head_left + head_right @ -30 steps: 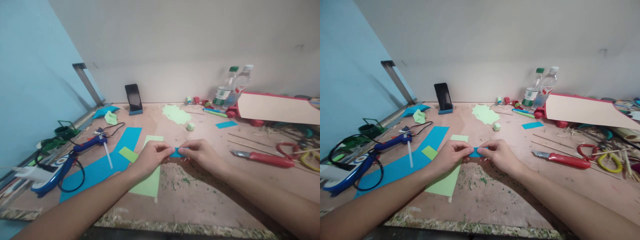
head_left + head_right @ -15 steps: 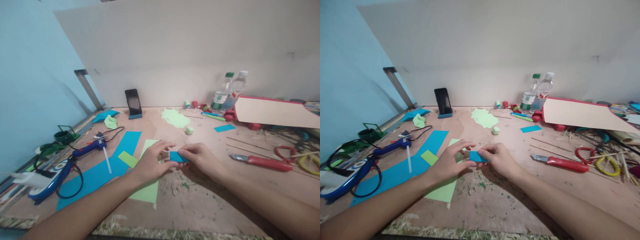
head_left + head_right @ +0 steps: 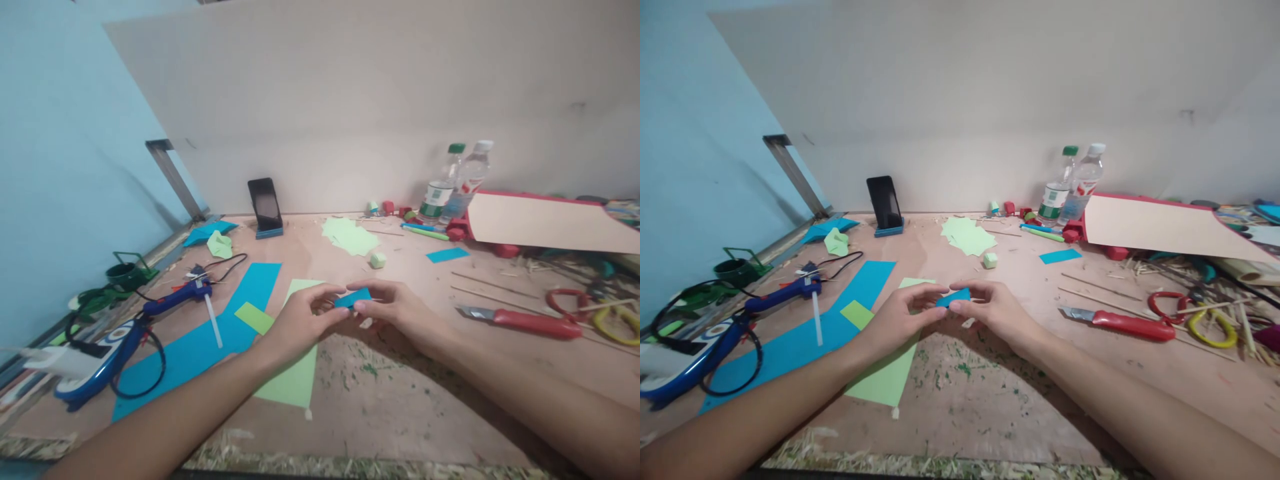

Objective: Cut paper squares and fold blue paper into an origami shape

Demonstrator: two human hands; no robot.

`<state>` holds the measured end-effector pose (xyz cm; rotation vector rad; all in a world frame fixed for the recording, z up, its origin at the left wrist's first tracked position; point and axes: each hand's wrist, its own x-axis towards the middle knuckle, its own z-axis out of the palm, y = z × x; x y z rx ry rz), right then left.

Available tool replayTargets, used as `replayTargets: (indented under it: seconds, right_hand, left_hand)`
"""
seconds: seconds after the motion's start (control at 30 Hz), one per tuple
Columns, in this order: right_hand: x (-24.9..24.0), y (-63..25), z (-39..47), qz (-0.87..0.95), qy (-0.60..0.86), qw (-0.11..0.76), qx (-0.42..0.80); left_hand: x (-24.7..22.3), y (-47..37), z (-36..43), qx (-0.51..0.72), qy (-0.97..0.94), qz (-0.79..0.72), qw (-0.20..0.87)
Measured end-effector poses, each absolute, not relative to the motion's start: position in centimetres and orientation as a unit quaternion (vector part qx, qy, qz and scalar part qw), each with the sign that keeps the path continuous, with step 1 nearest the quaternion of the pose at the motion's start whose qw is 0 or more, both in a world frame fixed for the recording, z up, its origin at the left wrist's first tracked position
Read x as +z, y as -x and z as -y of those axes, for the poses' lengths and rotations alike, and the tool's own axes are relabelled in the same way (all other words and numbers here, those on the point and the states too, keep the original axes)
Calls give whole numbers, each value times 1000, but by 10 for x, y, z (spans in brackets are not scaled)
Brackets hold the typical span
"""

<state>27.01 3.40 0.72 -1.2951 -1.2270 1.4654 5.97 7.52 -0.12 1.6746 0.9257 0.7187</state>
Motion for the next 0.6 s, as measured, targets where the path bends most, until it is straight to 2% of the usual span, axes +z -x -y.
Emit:
replayTargets:
  seconds: [0.13,0.4,0.6]
  right_hand:
    - [6,-270,-34,483,513,410,580]
    - [7,-269,-35,477,509,413,586]
    - [9,-269,-35,478,516,408,582]
  left_hand:
    - [-3,-59,-76,301,-666,-378,568]
    - [4,-56,-75,307,-730,-393,467]
    - [-2,-58,-81,338,-643,-363,583]
